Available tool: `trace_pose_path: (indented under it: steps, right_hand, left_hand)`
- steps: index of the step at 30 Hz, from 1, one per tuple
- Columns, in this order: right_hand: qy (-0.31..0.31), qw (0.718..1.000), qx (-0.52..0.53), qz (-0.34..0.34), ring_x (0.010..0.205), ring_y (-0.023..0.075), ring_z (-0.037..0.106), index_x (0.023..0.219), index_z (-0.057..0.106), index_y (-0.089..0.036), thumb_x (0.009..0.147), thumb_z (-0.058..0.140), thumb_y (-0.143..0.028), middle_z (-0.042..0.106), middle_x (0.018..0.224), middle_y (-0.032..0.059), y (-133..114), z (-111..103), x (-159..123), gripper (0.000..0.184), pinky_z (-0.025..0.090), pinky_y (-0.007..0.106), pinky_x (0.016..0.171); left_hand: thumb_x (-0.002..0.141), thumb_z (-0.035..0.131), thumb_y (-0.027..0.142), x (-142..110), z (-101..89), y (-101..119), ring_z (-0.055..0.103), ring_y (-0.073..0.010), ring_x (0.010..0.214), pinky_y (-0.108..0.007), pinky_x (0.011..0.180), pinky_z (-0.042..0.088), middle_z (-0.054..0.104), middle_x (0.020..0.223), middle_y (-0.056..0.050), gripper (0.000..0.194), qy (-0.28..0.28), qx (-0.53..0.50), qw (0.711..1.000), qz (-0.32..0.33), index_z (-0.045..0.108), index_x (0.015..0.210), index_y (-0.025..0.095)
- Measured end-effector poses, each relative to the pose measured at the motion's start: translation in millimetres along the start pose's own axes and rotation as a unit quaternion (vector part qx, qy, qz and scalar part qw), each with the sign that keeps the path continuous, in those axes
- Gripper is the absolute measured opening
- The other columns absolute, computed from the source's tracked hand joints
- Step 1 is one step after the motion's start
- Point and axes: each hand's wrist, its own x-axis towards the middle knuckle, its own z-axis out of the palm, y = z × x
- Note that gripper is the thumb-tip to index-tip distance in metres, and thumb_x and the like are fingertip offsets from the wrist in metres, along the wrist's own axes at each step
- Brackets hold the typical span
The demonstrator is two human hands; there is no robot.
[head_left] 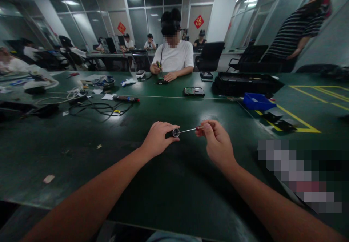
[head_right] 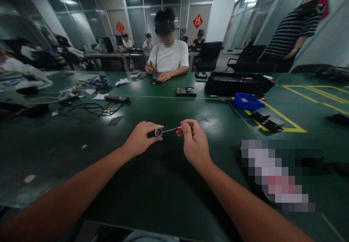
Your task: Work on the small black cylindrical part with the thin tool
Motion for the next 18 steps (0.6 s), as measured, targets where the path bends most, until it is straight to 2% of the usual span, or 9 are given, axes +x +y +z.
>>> trace_pose_path:
  steps: [5, 9, 15, 18]
  right_hand:
    - [-0.056, 0.994, -0.087, -0.032, 0.082, 0.0209, 0.074, 0.106, 0.060, -0.022, 0.099, 0.053, -0.040, 0.074, 0.089, 0.0057, -7.0, 0.7, -7.5, 0.021, 0.057, 0.037, 0.076]
    - [-0.083, 0.991, -0.099, -0.039, 0.085, 0.0220, 0.075, 0.106, 0.064, -0.022, 0.097, 0.057, -0.041, 0.076, 0.091, 0.0058, -7.6, -1.2, -9.8, 0.022, 0.057, 0.036, 0.076]
    - [-0.052, 0.990, -0.115, -0.061, 0.081, 0.0209, 0.075, 0.107, 0.064, -0.022, 0.100, 0.053, -0.039, 0.075, 0.086, 0.0044, -11.1, -3.4, -12.2, 0.021, 0.056, 0.035, 0.075]
    - [-0.064, 0.986, -0.139, -0.071, 0.082, 0.0216, 0.075, 0.107, 0.063, -0.023, 0.100, 0.052, -0.037, 0.076, 0.087, 0.0050, -13.2, -2.6, -13.2, 0.019, 0.055, 0.035, 0.075]
  left_hand:
    - [0.084, 0.080, 0.032, -0.6, 1.7, -0.1, 0.063, -0.0251, 0.109, -0.045, 0.097, 0.043, 0.074, 0.117, -0.004, 0.040, 0.005, 0.007, 1.000, 0.009, 0.070, 0.123, 0.028]
    - [0.083, 0.081, 0.031, -0.8, 2.6, -1.3, 0.064, -0.0244, 0.108, -0.044, 0.096, 0.044, 0.074, 0.116, -0.003, 0.041, 0.007, 0.002, 1.000, 0.009, 0.069, 0.122, 0.028]
    - [0.083, 0.080, 0.032, 0.4, 2.2, -0.9, 0.065, -0.0243, 0.106, -0.043, 0.095, 0.045, 0.075, 0.115, -0.003, 0.040, 0.019, -0.012, 1.000, -0.010, 0.069, 0.121, 0.027]
    - [0.085, 0.079, 0.032, 0.2, 2.3, 0.9, 0.065, -0.0245, 0.108, -0.045, 0.097, 0.044, 0.074, 0.116, -0.003, 0.038, 0.013, -0.011, 1.000, -0.002, 0.069, 0.121, 0.028]
